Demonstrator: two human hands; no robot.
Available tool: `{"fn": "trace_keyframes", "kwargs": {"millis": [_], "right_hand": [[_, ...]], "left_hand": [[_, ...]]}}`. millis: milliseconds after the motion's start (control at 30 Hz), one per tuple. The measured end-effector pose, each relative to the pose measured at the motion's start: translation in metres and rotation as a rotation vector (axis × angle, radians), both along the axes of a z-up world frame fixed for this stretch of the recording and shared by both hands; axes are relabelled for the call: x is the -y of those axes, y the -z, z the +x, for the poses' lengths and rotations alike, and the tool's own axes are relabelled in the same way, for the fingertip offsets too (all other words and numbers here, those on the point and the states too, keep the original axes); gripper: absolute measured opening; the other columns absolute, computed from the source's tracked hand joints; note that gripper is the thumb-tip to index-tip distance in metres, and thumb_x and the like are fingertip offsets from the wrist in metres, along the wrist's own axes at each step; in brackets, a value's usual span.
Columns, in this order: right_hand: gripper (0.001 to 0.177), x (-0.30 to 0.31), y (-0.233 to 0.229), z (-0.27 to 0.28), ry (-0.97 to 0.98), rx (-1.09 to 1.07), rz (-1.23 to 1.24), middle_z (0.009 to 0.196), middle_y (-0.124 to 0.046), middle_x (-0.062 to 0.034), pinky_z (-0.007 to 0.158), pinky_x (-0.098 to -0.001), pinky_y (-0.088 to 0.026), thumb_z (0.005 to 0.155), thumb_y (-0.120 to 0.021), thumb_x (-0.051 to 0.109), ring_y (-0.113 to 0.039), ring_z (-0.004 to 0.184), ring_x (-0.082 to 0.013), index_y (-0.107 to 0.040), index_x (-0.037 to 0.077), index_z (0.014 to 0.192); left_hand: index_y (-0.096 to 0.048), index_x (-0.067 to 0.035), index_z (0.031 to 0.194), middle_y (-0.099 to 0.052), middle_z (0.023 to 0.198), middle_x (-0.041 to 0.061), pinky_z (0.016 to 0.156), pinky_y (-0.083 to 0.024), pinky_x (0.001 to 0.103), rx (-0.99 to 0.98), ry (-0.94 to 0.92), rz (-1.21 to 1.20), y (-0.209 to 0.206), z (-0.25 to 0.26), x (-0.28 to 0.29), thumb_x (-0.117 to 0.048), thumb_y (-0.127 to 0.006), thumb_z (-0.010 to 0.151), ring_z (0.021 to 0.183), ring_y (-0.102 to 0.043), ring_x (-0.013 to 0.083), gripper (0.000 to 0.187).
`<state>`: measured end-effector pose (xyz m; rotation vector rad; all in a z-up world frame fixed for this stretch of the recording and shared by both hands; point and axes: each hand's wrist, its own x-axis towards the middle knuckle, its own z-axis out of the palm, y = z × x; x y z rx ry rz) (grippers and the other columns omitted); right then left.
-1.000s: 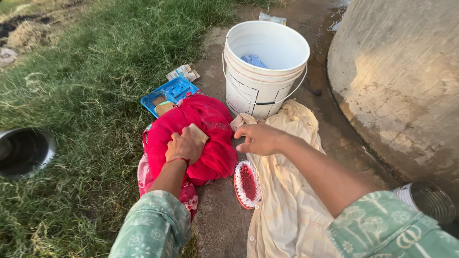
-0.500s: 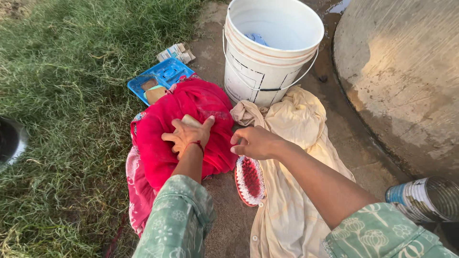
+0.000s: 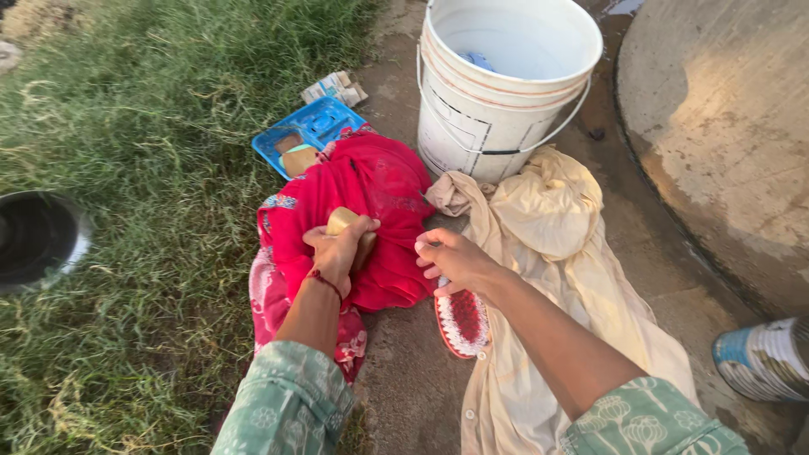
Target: The person hand-washes a light-colored shirt on a concrete surface outdoors. They apply soap with a bar, scrub with a red brush, rinse with water from a tin can, and repeat the process on different sections of the garment.
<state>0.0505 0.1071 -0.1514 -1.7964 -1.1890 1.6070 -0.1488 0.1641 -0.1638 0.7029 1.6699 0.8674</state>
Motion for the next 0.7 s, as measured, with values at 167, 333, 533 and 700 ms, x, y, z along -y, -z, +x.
{"fn": "trace_keyframes", "kwargs": {"millis": [167,333,533,700], "right_hand": [[0.059,-0.011,-0.009,-0.046,-0.048,-0.166,-0.005,0.157,-0.044,-0.0006,0.089,-0.0495,-0.059,0.097,-0.045,0.048,-0.054,0.133,-0.0307,-0.041,0.029,0.152],[0.066,-0.02,-0.02,-0.073,-0.096,-0.045,0.037,0.162,-0.039,-0.0028,0.09,-0.0489,-0.062,0.096,-0.041,0.057,-0.046,0.142,-0.0322,-0.041,0.03,0.156],[0.074,-0.012,-0.028,-0.078,-0.106,-0.029,0.016,0.166,-0.033,-0.0007,0.091,-0.048,-0.062,0.094,-0.039,0.063,-0.037,0.15,-0.028,-0.033,0.028,0.159],[0.078,0.005,-0.034,-0.056,0.014,-0.097,-0.044,0.165,-0.029,0.0014,0.095,-0.051,-0.063,0.093,-0.035,0.068,-0.033,0.15,-0.0289,-0.029,0.027,0.159]], "left_hand": [[-0.028,-0.023,0.142,-0.051,0.135,0.014,0.097,-0.046,0.061,0.33,0.193,-0.125,-0.017,-0.037,0.014,-0.052,-0.077,0.063,0.125,-0.053,0.0361,0.097],[-0.045,-0.018,0.139,-0.051,0.135,0.013,0.098,-0.05,0.062,0.642,0.174,-0.031,-0.013,-0.043,0.027,-0.053,-0.074,0.07,0.123,-0.053,0.0368,0.083],[-0.046,-0.019,0.136,-0.052,0.132,0.014,0.097,-0.055,0.061,0.81,0.048,0.045,-0.014,-0.044,0.056,-0.05,-0.073,0.076,0.123,-0.053,0.032,0.073],[-0.049,-0.02,0.136,-0.06,0.123,0.013,0.088,-0.061,0.054,0.317,0.388,0.122,-0.058,-0.015,0.076,-0.039,-0.076,0.071,0.111,-0.063,0.0286,0.073]]}}
